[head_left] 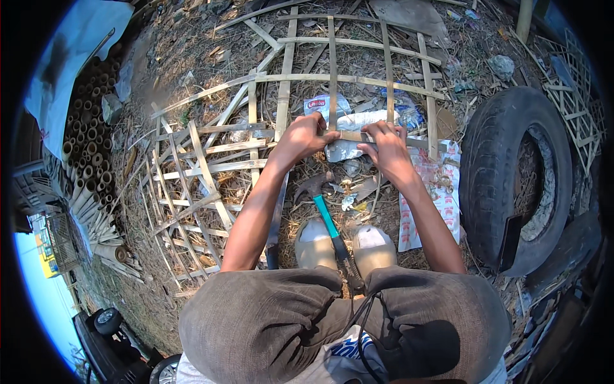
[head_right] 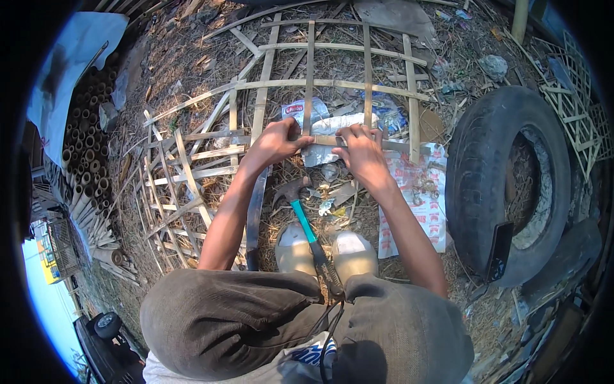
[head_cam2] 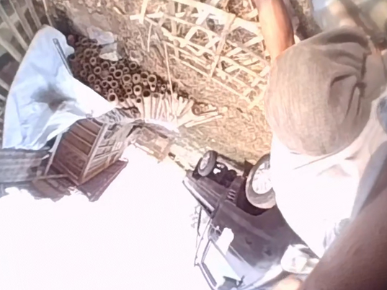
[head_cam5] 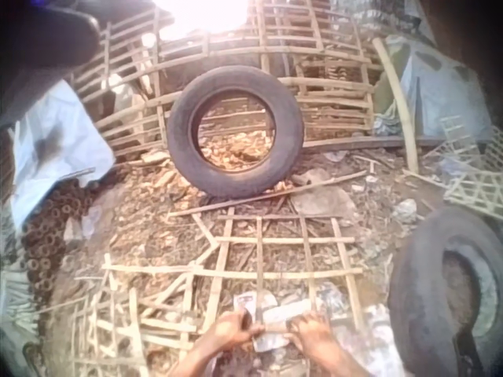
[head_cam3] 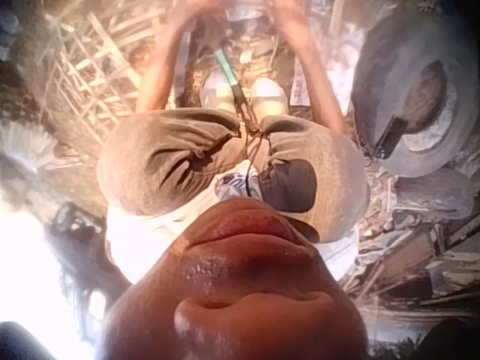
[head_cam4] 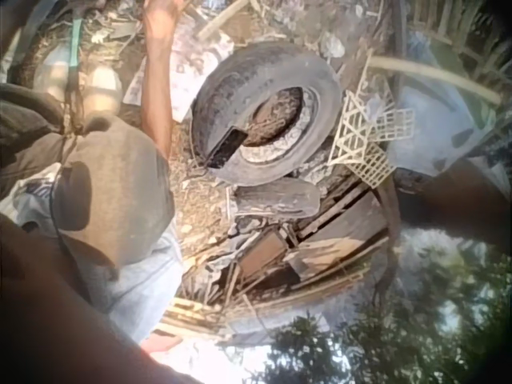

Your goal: The person constructs a wooden lattice frame by hammering nails into the intersection of thin wood strips using a hammer.

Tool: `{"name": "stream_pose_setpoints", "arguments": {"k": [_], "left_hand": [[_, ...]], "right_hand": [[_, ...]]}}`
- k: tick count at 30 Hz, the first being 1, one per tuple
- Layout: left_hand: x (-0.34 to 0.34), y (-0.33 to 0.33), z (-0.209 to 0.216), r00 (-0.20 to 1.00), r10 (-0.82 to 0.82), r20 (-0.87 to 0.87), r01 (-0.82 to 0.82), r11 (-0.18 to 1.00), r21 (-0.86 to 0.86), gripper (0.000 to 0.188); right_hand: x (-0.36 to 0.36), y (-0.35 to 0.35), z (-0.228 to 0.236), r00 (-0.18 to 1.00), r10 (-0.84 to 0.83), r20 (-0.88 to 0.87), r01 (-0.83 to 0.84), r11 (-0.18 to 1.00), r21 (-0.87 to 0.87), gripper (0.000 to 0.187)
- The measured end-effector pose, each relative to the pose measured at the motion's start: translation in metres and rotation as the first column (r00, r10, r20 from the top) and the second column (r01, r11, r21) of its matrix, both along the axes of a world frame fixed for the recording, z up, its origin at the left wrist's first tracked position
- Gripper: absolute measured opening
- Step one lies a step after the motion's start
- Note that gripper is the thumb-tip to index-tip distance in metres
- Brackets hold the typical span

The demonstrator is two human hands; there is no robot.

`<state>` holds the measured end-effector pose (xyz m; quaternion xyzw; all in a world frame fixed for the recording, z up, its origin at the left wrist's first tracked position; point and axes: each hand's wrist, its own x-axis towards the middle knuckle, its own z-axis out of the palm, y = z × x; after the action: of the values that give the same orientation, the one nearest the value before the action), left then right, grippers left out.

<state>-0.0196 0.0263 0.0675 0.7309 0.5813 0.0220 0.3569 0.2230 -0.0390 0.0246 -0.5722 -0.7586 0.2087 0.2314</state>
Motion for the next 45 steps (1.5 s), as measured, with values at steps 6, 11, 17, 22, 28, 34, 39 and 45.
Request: {"name": "stream_pose_setpoints", "arguments": {"k": [6,11,17,22,28,34,39,45], "left_hand": [[-0.005,-0.01,-0.014,0.983,0.035,0.181,-0.05,0.996,0.08,0.044],[0.006,-0.017,-0.008,0.962,0.143,0.231,-0.16,0.986,0.053,0.051],[0.004,-0.023,-0.026,0.983,0.02,0.184,-0.058,0.978,0.202,0.065],[0.003,-0.019,-0.025,0.985,0.057,0.166,-0.07,0.995,0.074,0.056],[0.0,-0.016,-0.024,0.98,0.083,0.18,-0.091,0.995,0.04,0.067],[0.001,-0.015,-0.02,0.962,0.11,0.249,-0.125,0.991,0.045,0.068],[-0.002,-0.024,-0.025,0.97,0.122,0.211,-0.146,0.984,0.102,0.07],[0.025,-0.062,-0.007,0.972,0.154,0.18,-0.175,0.979,0.107,0.066]], "right_hand": [[0.001,0.001,-0.008,1.0,-0.011,-0.001,0.011,1.0,-0.029,0.023],[0.003,-0.002,-0.012,0.998,-0.041,-0.051,0.039,0.998,-0.045,0.022],[-0.003,-0.007,-0.015,0.991,-0.077,-0.109,0.08,0.997,0.021,0.021],[-0.003,-0.006,-0.017,0.987,-0.094,-0.128,0.099,0.995,0.034,0.02],[-0.003,-0.004,-0.016,0.977,-0.109,-0.184,0.109,0.994,-0.011,0.021],[-0.005,-0.038,0.006,0.951,-0.186,-0.246,0.217,0.971,0.103,0.022],[-0.01,-0.102,0.023,0.895,-0.299,-0.331,0.287,0.954,-0.086,0.019],[-0.022,-0.152,0.0,0.859,-0.295,-0.418,0.181,0.94,-0.29,0.016]]}}
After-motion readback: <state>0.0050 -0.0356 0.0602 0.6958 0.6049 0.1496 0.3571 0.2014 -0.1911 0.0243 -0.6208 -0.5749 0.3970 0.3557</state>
